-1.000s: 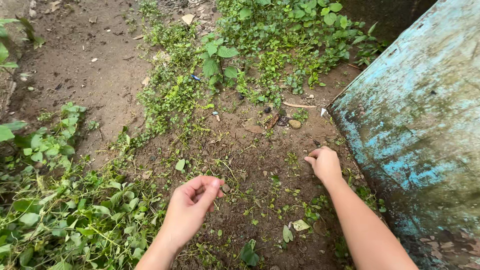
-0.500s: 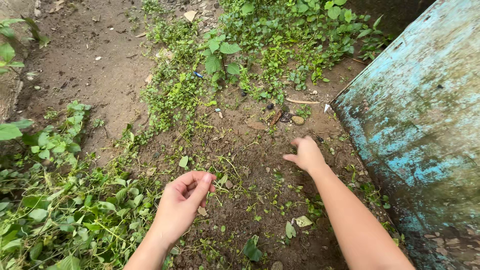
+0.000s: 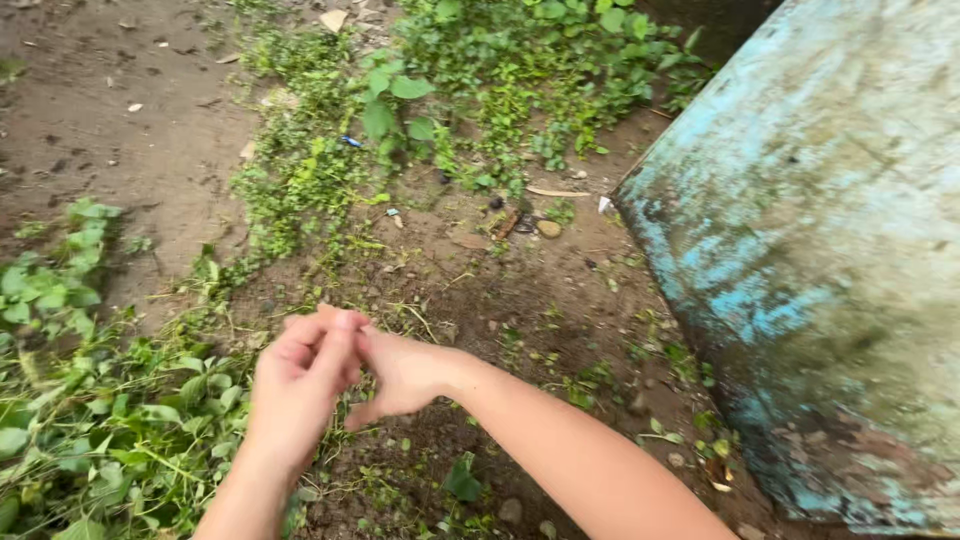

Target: The person pulls weeds from the ground by hand and gathers them into a pile.

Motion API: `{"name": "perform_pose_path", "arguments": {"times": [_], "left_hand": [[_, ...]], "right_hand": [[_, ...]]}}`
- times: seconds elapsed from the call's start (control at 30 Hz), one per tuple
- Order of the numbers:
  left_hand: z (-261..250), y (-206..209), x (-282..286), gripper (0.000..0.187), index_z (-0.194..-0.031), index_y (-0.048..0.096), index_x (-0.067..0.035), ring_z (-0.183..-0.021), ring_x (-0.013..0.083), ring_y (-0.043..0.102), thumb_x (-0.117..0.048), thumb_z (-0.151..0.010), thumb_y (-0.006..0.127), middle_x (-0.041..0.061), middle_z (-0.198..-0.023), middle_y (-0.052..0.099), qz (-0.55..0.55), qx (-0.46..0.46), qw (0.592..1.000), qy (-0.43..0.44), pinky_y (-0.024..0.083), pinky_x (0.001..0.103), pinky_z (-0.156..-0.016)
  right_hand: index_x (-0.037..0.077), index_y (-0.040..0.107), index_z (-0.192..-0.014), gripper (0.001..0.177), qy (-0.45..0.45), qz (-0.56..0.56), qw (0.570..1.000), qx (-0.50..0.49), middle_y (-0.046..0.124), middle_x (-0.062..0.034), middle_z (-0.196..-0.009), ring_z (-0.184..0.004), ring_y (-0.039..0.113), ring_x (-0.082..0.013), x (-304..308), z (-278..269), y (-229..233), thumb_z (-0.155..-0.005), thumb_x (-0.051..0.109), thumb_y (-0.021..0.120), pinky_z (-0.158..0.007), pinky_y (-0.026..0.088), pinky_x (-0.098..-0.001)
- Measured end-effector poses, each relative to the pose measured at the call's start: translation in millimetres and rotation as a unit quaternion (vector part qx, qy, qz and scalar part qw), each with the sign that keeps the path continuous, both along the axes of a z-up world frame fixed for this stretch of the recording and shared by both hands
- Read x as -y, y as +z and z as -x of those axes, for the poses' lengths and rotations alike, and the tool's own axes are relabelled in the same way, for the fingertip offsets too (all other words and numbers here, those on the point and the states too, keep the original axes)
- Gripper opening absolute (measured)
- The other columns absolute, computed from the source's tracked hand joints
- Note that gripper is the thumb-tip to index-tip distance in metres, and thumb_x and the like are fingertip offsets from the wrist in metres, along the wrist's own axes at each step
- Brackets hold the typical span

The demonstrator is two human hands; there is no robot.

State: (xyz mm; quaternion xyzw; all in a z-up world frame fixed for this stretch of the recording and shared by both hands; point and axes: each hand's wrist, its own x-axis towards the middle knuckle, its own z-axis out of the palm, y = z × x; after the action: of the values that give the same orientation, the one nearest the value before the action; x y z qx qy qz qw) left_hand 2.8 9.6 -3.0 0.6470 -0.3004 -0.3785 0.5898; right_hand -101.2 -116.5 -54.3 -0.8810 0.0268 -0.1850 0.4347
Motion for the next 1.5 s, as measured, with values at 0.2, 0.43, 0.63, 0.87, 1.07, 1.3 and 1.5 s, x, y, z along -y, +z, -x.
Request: {"name": "perform_pose_path", "arguments": {"times": [0.2, 0.43, 0.63, 0.87, 1.07, 1.3, 1.5], "left_hand": [[28, -6, 10, 0.03, -0.109, 0.077, -0.008, -0.063, 0.0081, 0.056, -0.031, -0.096, 0.063, 0.0, -0.085, 0.073, -0.071, 0.09, 0.992, -0.057, 0.043, 0.025, -0.052], [88, -57, 56, 0.034, -0.112, 0.074, -0.004, -0.075, 0.0074, 0.067, -0.034, -0.095, 0.067, 0.002, -0.089, 0.076, -0.042, 0.054, 0.983, -0.169, 0.055, 0.024, -0.065], [116, -77, 64, 0.039, -0.117, 0.074, -0.007, -0.083, 0.0146, 0.069, -0.037, -0.095, 0.067, 0.006, -0.098, 0.077, -0.137, 0.189, 0.946, -0.223, 0.057, 0.031, -0.075], [211, -143, 91, 0.101, -0.15, 0.037, -0.001, -0.127, 0.042, 0.054, -0.054, -0.072, 0.074, 0.023, -0.154, 0.045, -0.094, 0.644, 0.712, -0.264, 0.049, 0.055, -0.089], [246, -239, 153, 0.078, -0.147, 0.05, 0.008, -0.098, 0.027, 0.071, -0.057, -0.103, 0.056, 0.019, -0.125, 0.069, -0.23, 0.707, 0.579, -0.333, 0.058, 0.035, -0.076], [218, -257, 173, 0.028, -0.105, 0.078, -0.01, -0.092, 0.0311, 0.071, -0.031, -0.098, 0.062, 0.012, -0.104, 0.073, -0.214, 0.563, 0.671, -0.433, 0.058, 0.043, -0.077], [97, -114, 114, 0.04, -0.109, 0.072, -0.005, -0.1, 0.0353, 0.071, -0.039, -0.115, 0.051, 0.019, -0.105, 0.074, -0.178, 0.409, 0.86, -0.248, 0.056, 0.046, -0.095]], "right_hand": [[0.007, 0.061, -0.134, 0.08, -0.359, 0.181, 0.886, -0.233, 0.058, -0.0236, -0.135, -0.129, 0.052, -0.0396, 56, 146, 17, -0.066, 0.033, 0.093, -0.107, 0.041, -0.0527], [-0.001, 0.056, -0.117, 0.055, -0.477, 0.176, 0.721, -0.471, 0.069, -0.0228, -0.107, -0.102, 0.069, -0.0391, 118, 314, -159, -0.096, 0.05, 0.06, -0.082, 0.061, -0.0475], [0.009, 0.064, -0.107, 0.019, -0.48, 0.056, 0.749, -0.453, 0.073, -0.0201, -0.102, -0.095, 0.072, -0.0364, 133, 308, -201, -0.094, 0.016, 0.053, -0.082, 0.058, -0.0494], [0.001, 0.059, -0.119, 0.03, -0.425, -0.156, 0.891, -0.024, 0.067, -0.0267, -0.096, -0.083, 0.065, -0.0304, 122, 269, -25, -0.106, 0.028, 0.062, -0.072, 0.055, -0.0413], [0.021, 0.038, -0.152, 0.081, -0.458, -0.08, 0.843, -0.272, 0.059, -0.0167, -0.14, -0.114, 0.069, -0.0312, 78, 324, 10, -0.083, 0.042, 0.075, -0.092, 0.06, -0.0443], [0.023, 0.051, -0.147, 0.068, -0.443, -0.041, 0.805, -0.392, 0.068, -0.0086, -0.134, -0.123, 0.065, -0.0277, 70, 370, -87, -0.086, 0.044, 0.074, -0.105, 0.052, -0.0423], [0.016, 0.059, -0.138, 0.064, -0.49, 0.013, 0.822, -0.288, 0.066, -0.0164, -0.128, -0.117, 0.066, -0.0331, 85, 349, -124, -0.082, 0.04, 0.078, -0.098, 0.054, -0.0439]]}}
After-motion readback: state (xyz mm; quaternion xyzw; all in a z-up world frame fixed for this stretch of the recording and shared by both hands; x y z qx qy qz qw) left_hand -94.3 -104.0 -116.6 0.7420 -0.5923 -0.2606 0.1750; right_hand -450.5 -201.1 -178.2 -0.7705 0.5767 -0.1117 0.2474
